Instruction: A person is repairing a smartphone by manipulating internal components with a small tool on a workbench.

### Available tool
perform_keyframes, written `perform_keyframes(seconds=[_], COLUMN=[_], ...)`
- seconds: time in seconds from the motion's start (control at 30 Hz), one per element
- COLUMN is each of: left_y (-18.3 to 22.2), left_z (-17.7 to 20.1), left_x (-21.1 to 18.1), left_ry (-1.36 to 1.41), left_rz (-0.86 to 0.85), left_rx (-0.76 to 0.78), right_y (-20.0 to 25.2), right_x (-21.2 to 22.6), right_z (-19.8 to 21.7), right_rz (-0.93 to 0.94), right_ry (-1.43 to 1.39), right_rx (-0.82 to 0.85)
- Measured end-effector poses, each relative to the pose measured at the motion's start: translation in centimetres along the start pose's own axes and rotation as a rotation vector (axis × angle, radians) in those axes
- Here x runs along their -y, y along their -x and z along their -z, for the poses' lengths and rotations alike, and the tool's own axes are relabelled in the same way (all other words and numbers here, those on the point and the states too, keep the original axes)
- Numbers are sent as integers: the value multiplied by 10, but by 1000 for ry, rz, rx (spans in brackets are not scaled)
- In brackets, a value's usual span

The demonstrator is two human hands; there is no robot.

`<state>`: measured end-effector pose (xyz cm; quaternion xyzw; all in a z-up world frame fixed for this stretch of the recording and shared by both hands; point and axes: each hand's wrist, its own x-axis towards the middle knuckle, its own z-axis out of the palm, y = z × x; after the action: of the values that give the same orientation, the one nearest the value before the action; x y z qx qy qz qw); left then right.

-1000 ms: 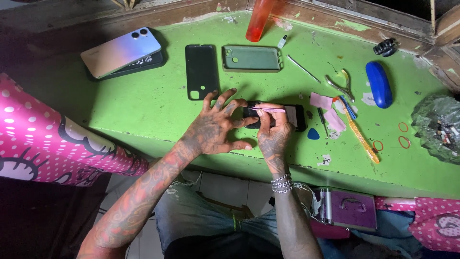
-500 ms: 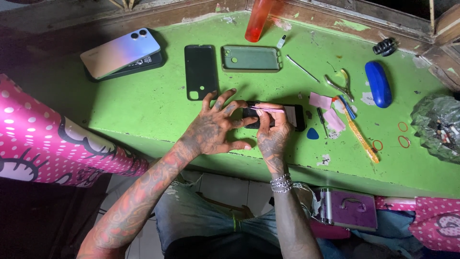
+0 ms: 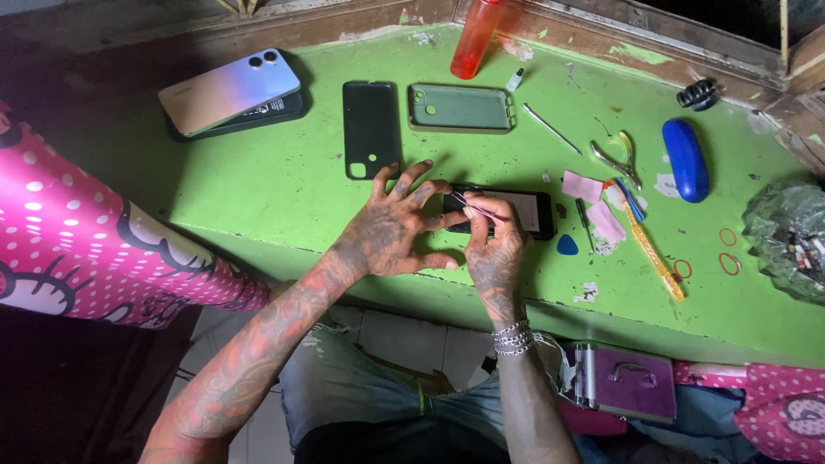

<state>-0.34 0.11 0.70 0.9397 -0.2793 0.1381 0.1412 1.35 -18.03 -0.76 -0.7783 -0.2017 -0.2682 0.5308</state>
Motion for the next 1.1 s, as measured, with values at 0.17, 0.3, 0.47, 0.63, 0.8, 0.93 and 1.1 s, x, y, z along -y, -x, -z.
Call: perform_keyframes(seconds=[0.17,0.3,0.47,0.63,0.8,0.93,1.1], left_y=[0,0,1,1,1,1,1], left_z=[2,4,1,-1,-3,-1,8], left_x=[-1,-2,0,0,1,0,-4], left_ry=[6,13,7,-16,-19,-26,-51], left_rz=[5,2,-5,-10,-15,-18,-17], left_rx=[16,19,3,-16,-7,-13,-1], right_y=[5,7,6,8,8,9,10], right_x=[3,5,9,7,8,3,1], right_z=[4,6,8,8,7,7,7], right_rz=[-17,-19,-23,-32,-45,-82,-128], right_ry=[-24,-15,0,-9,-28,-111,-113], right_rx=[33,51,81,96,89,84,75])
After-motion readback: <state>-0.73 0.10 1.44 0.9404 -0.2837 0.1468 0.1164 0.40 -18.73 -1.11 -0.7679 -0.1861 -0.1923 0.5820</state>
